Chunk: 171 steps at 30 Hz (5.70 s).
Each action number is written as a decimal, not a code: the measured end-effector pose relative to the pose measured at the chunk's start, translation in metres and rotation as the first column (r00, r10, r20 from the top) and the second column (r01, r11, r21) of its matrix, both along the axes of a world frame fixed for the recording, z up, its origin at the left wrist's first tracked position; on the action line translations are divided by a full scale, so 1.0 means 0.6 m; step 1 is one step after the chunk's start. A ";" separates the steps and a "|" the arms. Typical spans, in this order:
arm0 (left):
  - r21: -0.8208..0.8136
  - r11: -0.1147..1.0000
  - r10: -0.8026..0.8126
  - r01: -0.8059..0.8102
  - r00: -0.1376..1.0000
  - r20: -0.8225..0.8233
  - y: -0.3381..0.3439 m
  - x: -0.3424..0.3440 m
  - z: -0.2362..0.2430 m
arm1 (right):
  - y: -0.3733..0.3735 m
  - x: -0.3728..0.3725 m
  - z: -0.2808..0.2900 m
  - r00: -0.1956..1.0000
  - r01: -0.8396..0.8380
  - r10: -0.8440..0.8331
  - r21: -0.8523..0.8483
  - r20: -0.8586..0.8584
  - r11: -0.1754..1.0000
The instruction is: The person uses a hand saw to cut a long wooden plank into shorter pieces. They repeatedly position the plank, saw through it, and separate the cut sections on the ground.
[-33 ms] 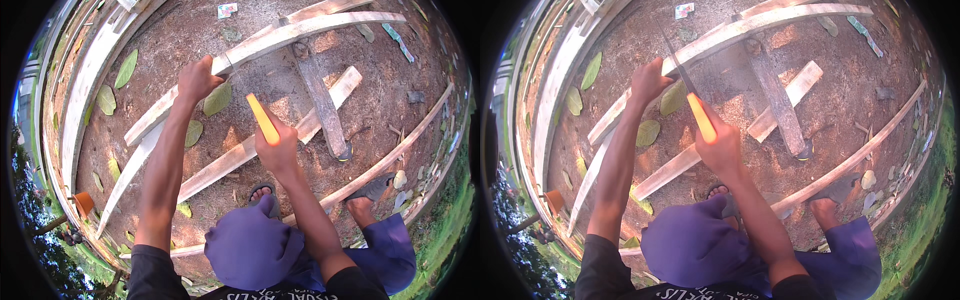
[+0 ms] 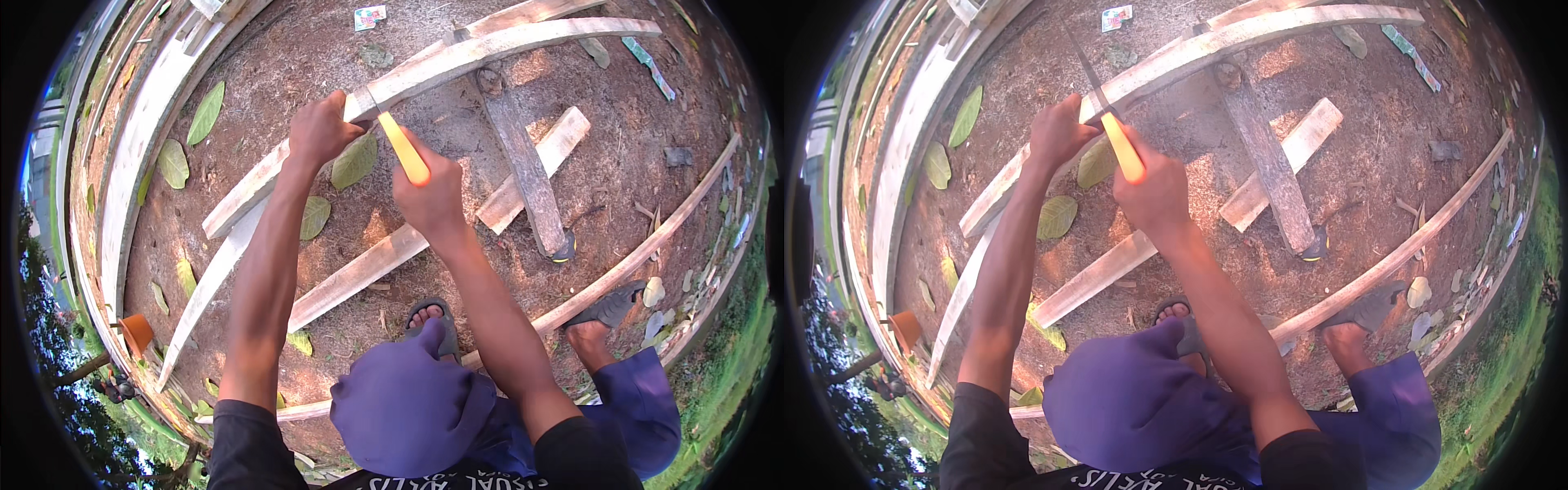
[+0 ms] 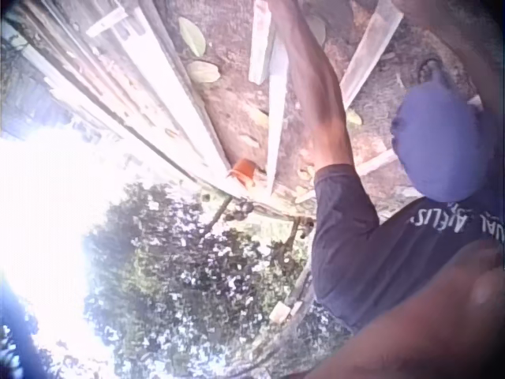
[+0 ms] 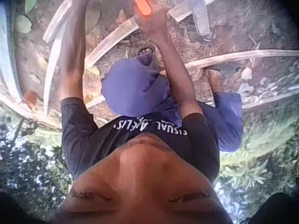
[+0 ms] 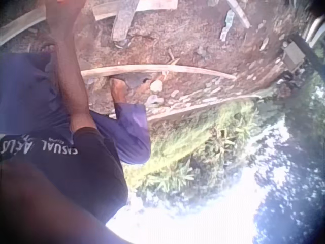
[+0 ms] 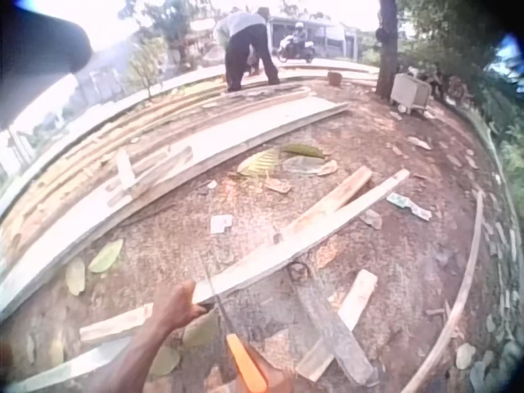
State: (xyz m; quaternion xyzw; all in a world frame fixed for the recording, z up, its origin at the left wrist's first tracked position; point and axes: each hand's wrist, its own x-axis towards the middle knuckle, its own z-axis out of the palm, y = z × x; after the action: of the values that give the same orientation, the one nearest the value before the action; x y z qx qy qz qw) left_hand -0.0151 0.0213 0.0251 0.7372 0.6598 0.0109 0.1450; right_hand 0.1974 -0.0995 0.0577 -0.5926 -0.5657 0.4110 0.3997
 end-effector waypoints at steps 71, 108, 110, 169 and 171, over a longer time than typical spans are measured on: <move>-0.011 1.000 -0.009 0.010 0.999 0.047 0.014 -0.033 0.001 | -0.155 0.048 0.031 1.000 0.005 -0.006 0.052 0.015 0.999; -0.122 0.992 0.003 0.016 0.988 0.155 0.044 -0.050 -0.012 | 0.010 -0.024 -0.010 0.999 -0.021 0.020 -0.034 -0.043 0.999; -0.095 0.995 -0.013 0.029 0.988 0.156 0.073 -0.059 0.010 | -0.122 0.028 -0.008 0.999 0.030 -0.028 0.141 -0.018 0.990; -0.038 0.999 -0.013 0.019 0.989 0.144 0.023 -0.014 0.038 | -0.042 0.003 -0.004 0.992 0.056 -0.056 -0.006 -0.113 0.998; -0.052 0.999 -0.002 0.005 0.999 0.051 0.036 -0.009 0.052 | -0.100 0.022 0.020 0.994 0.070 -0.064 0.065 -0.090 0.995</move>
State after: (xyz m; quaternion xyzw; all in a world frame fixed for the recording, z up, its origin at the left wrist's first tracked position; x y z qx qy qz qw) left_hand -0.0207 0.0426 0.0565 0.7339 0.6546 0.0123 0.1810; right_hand 0.2104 -0.1596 0.0694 -0.5787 -0.5411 0.4035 0.4577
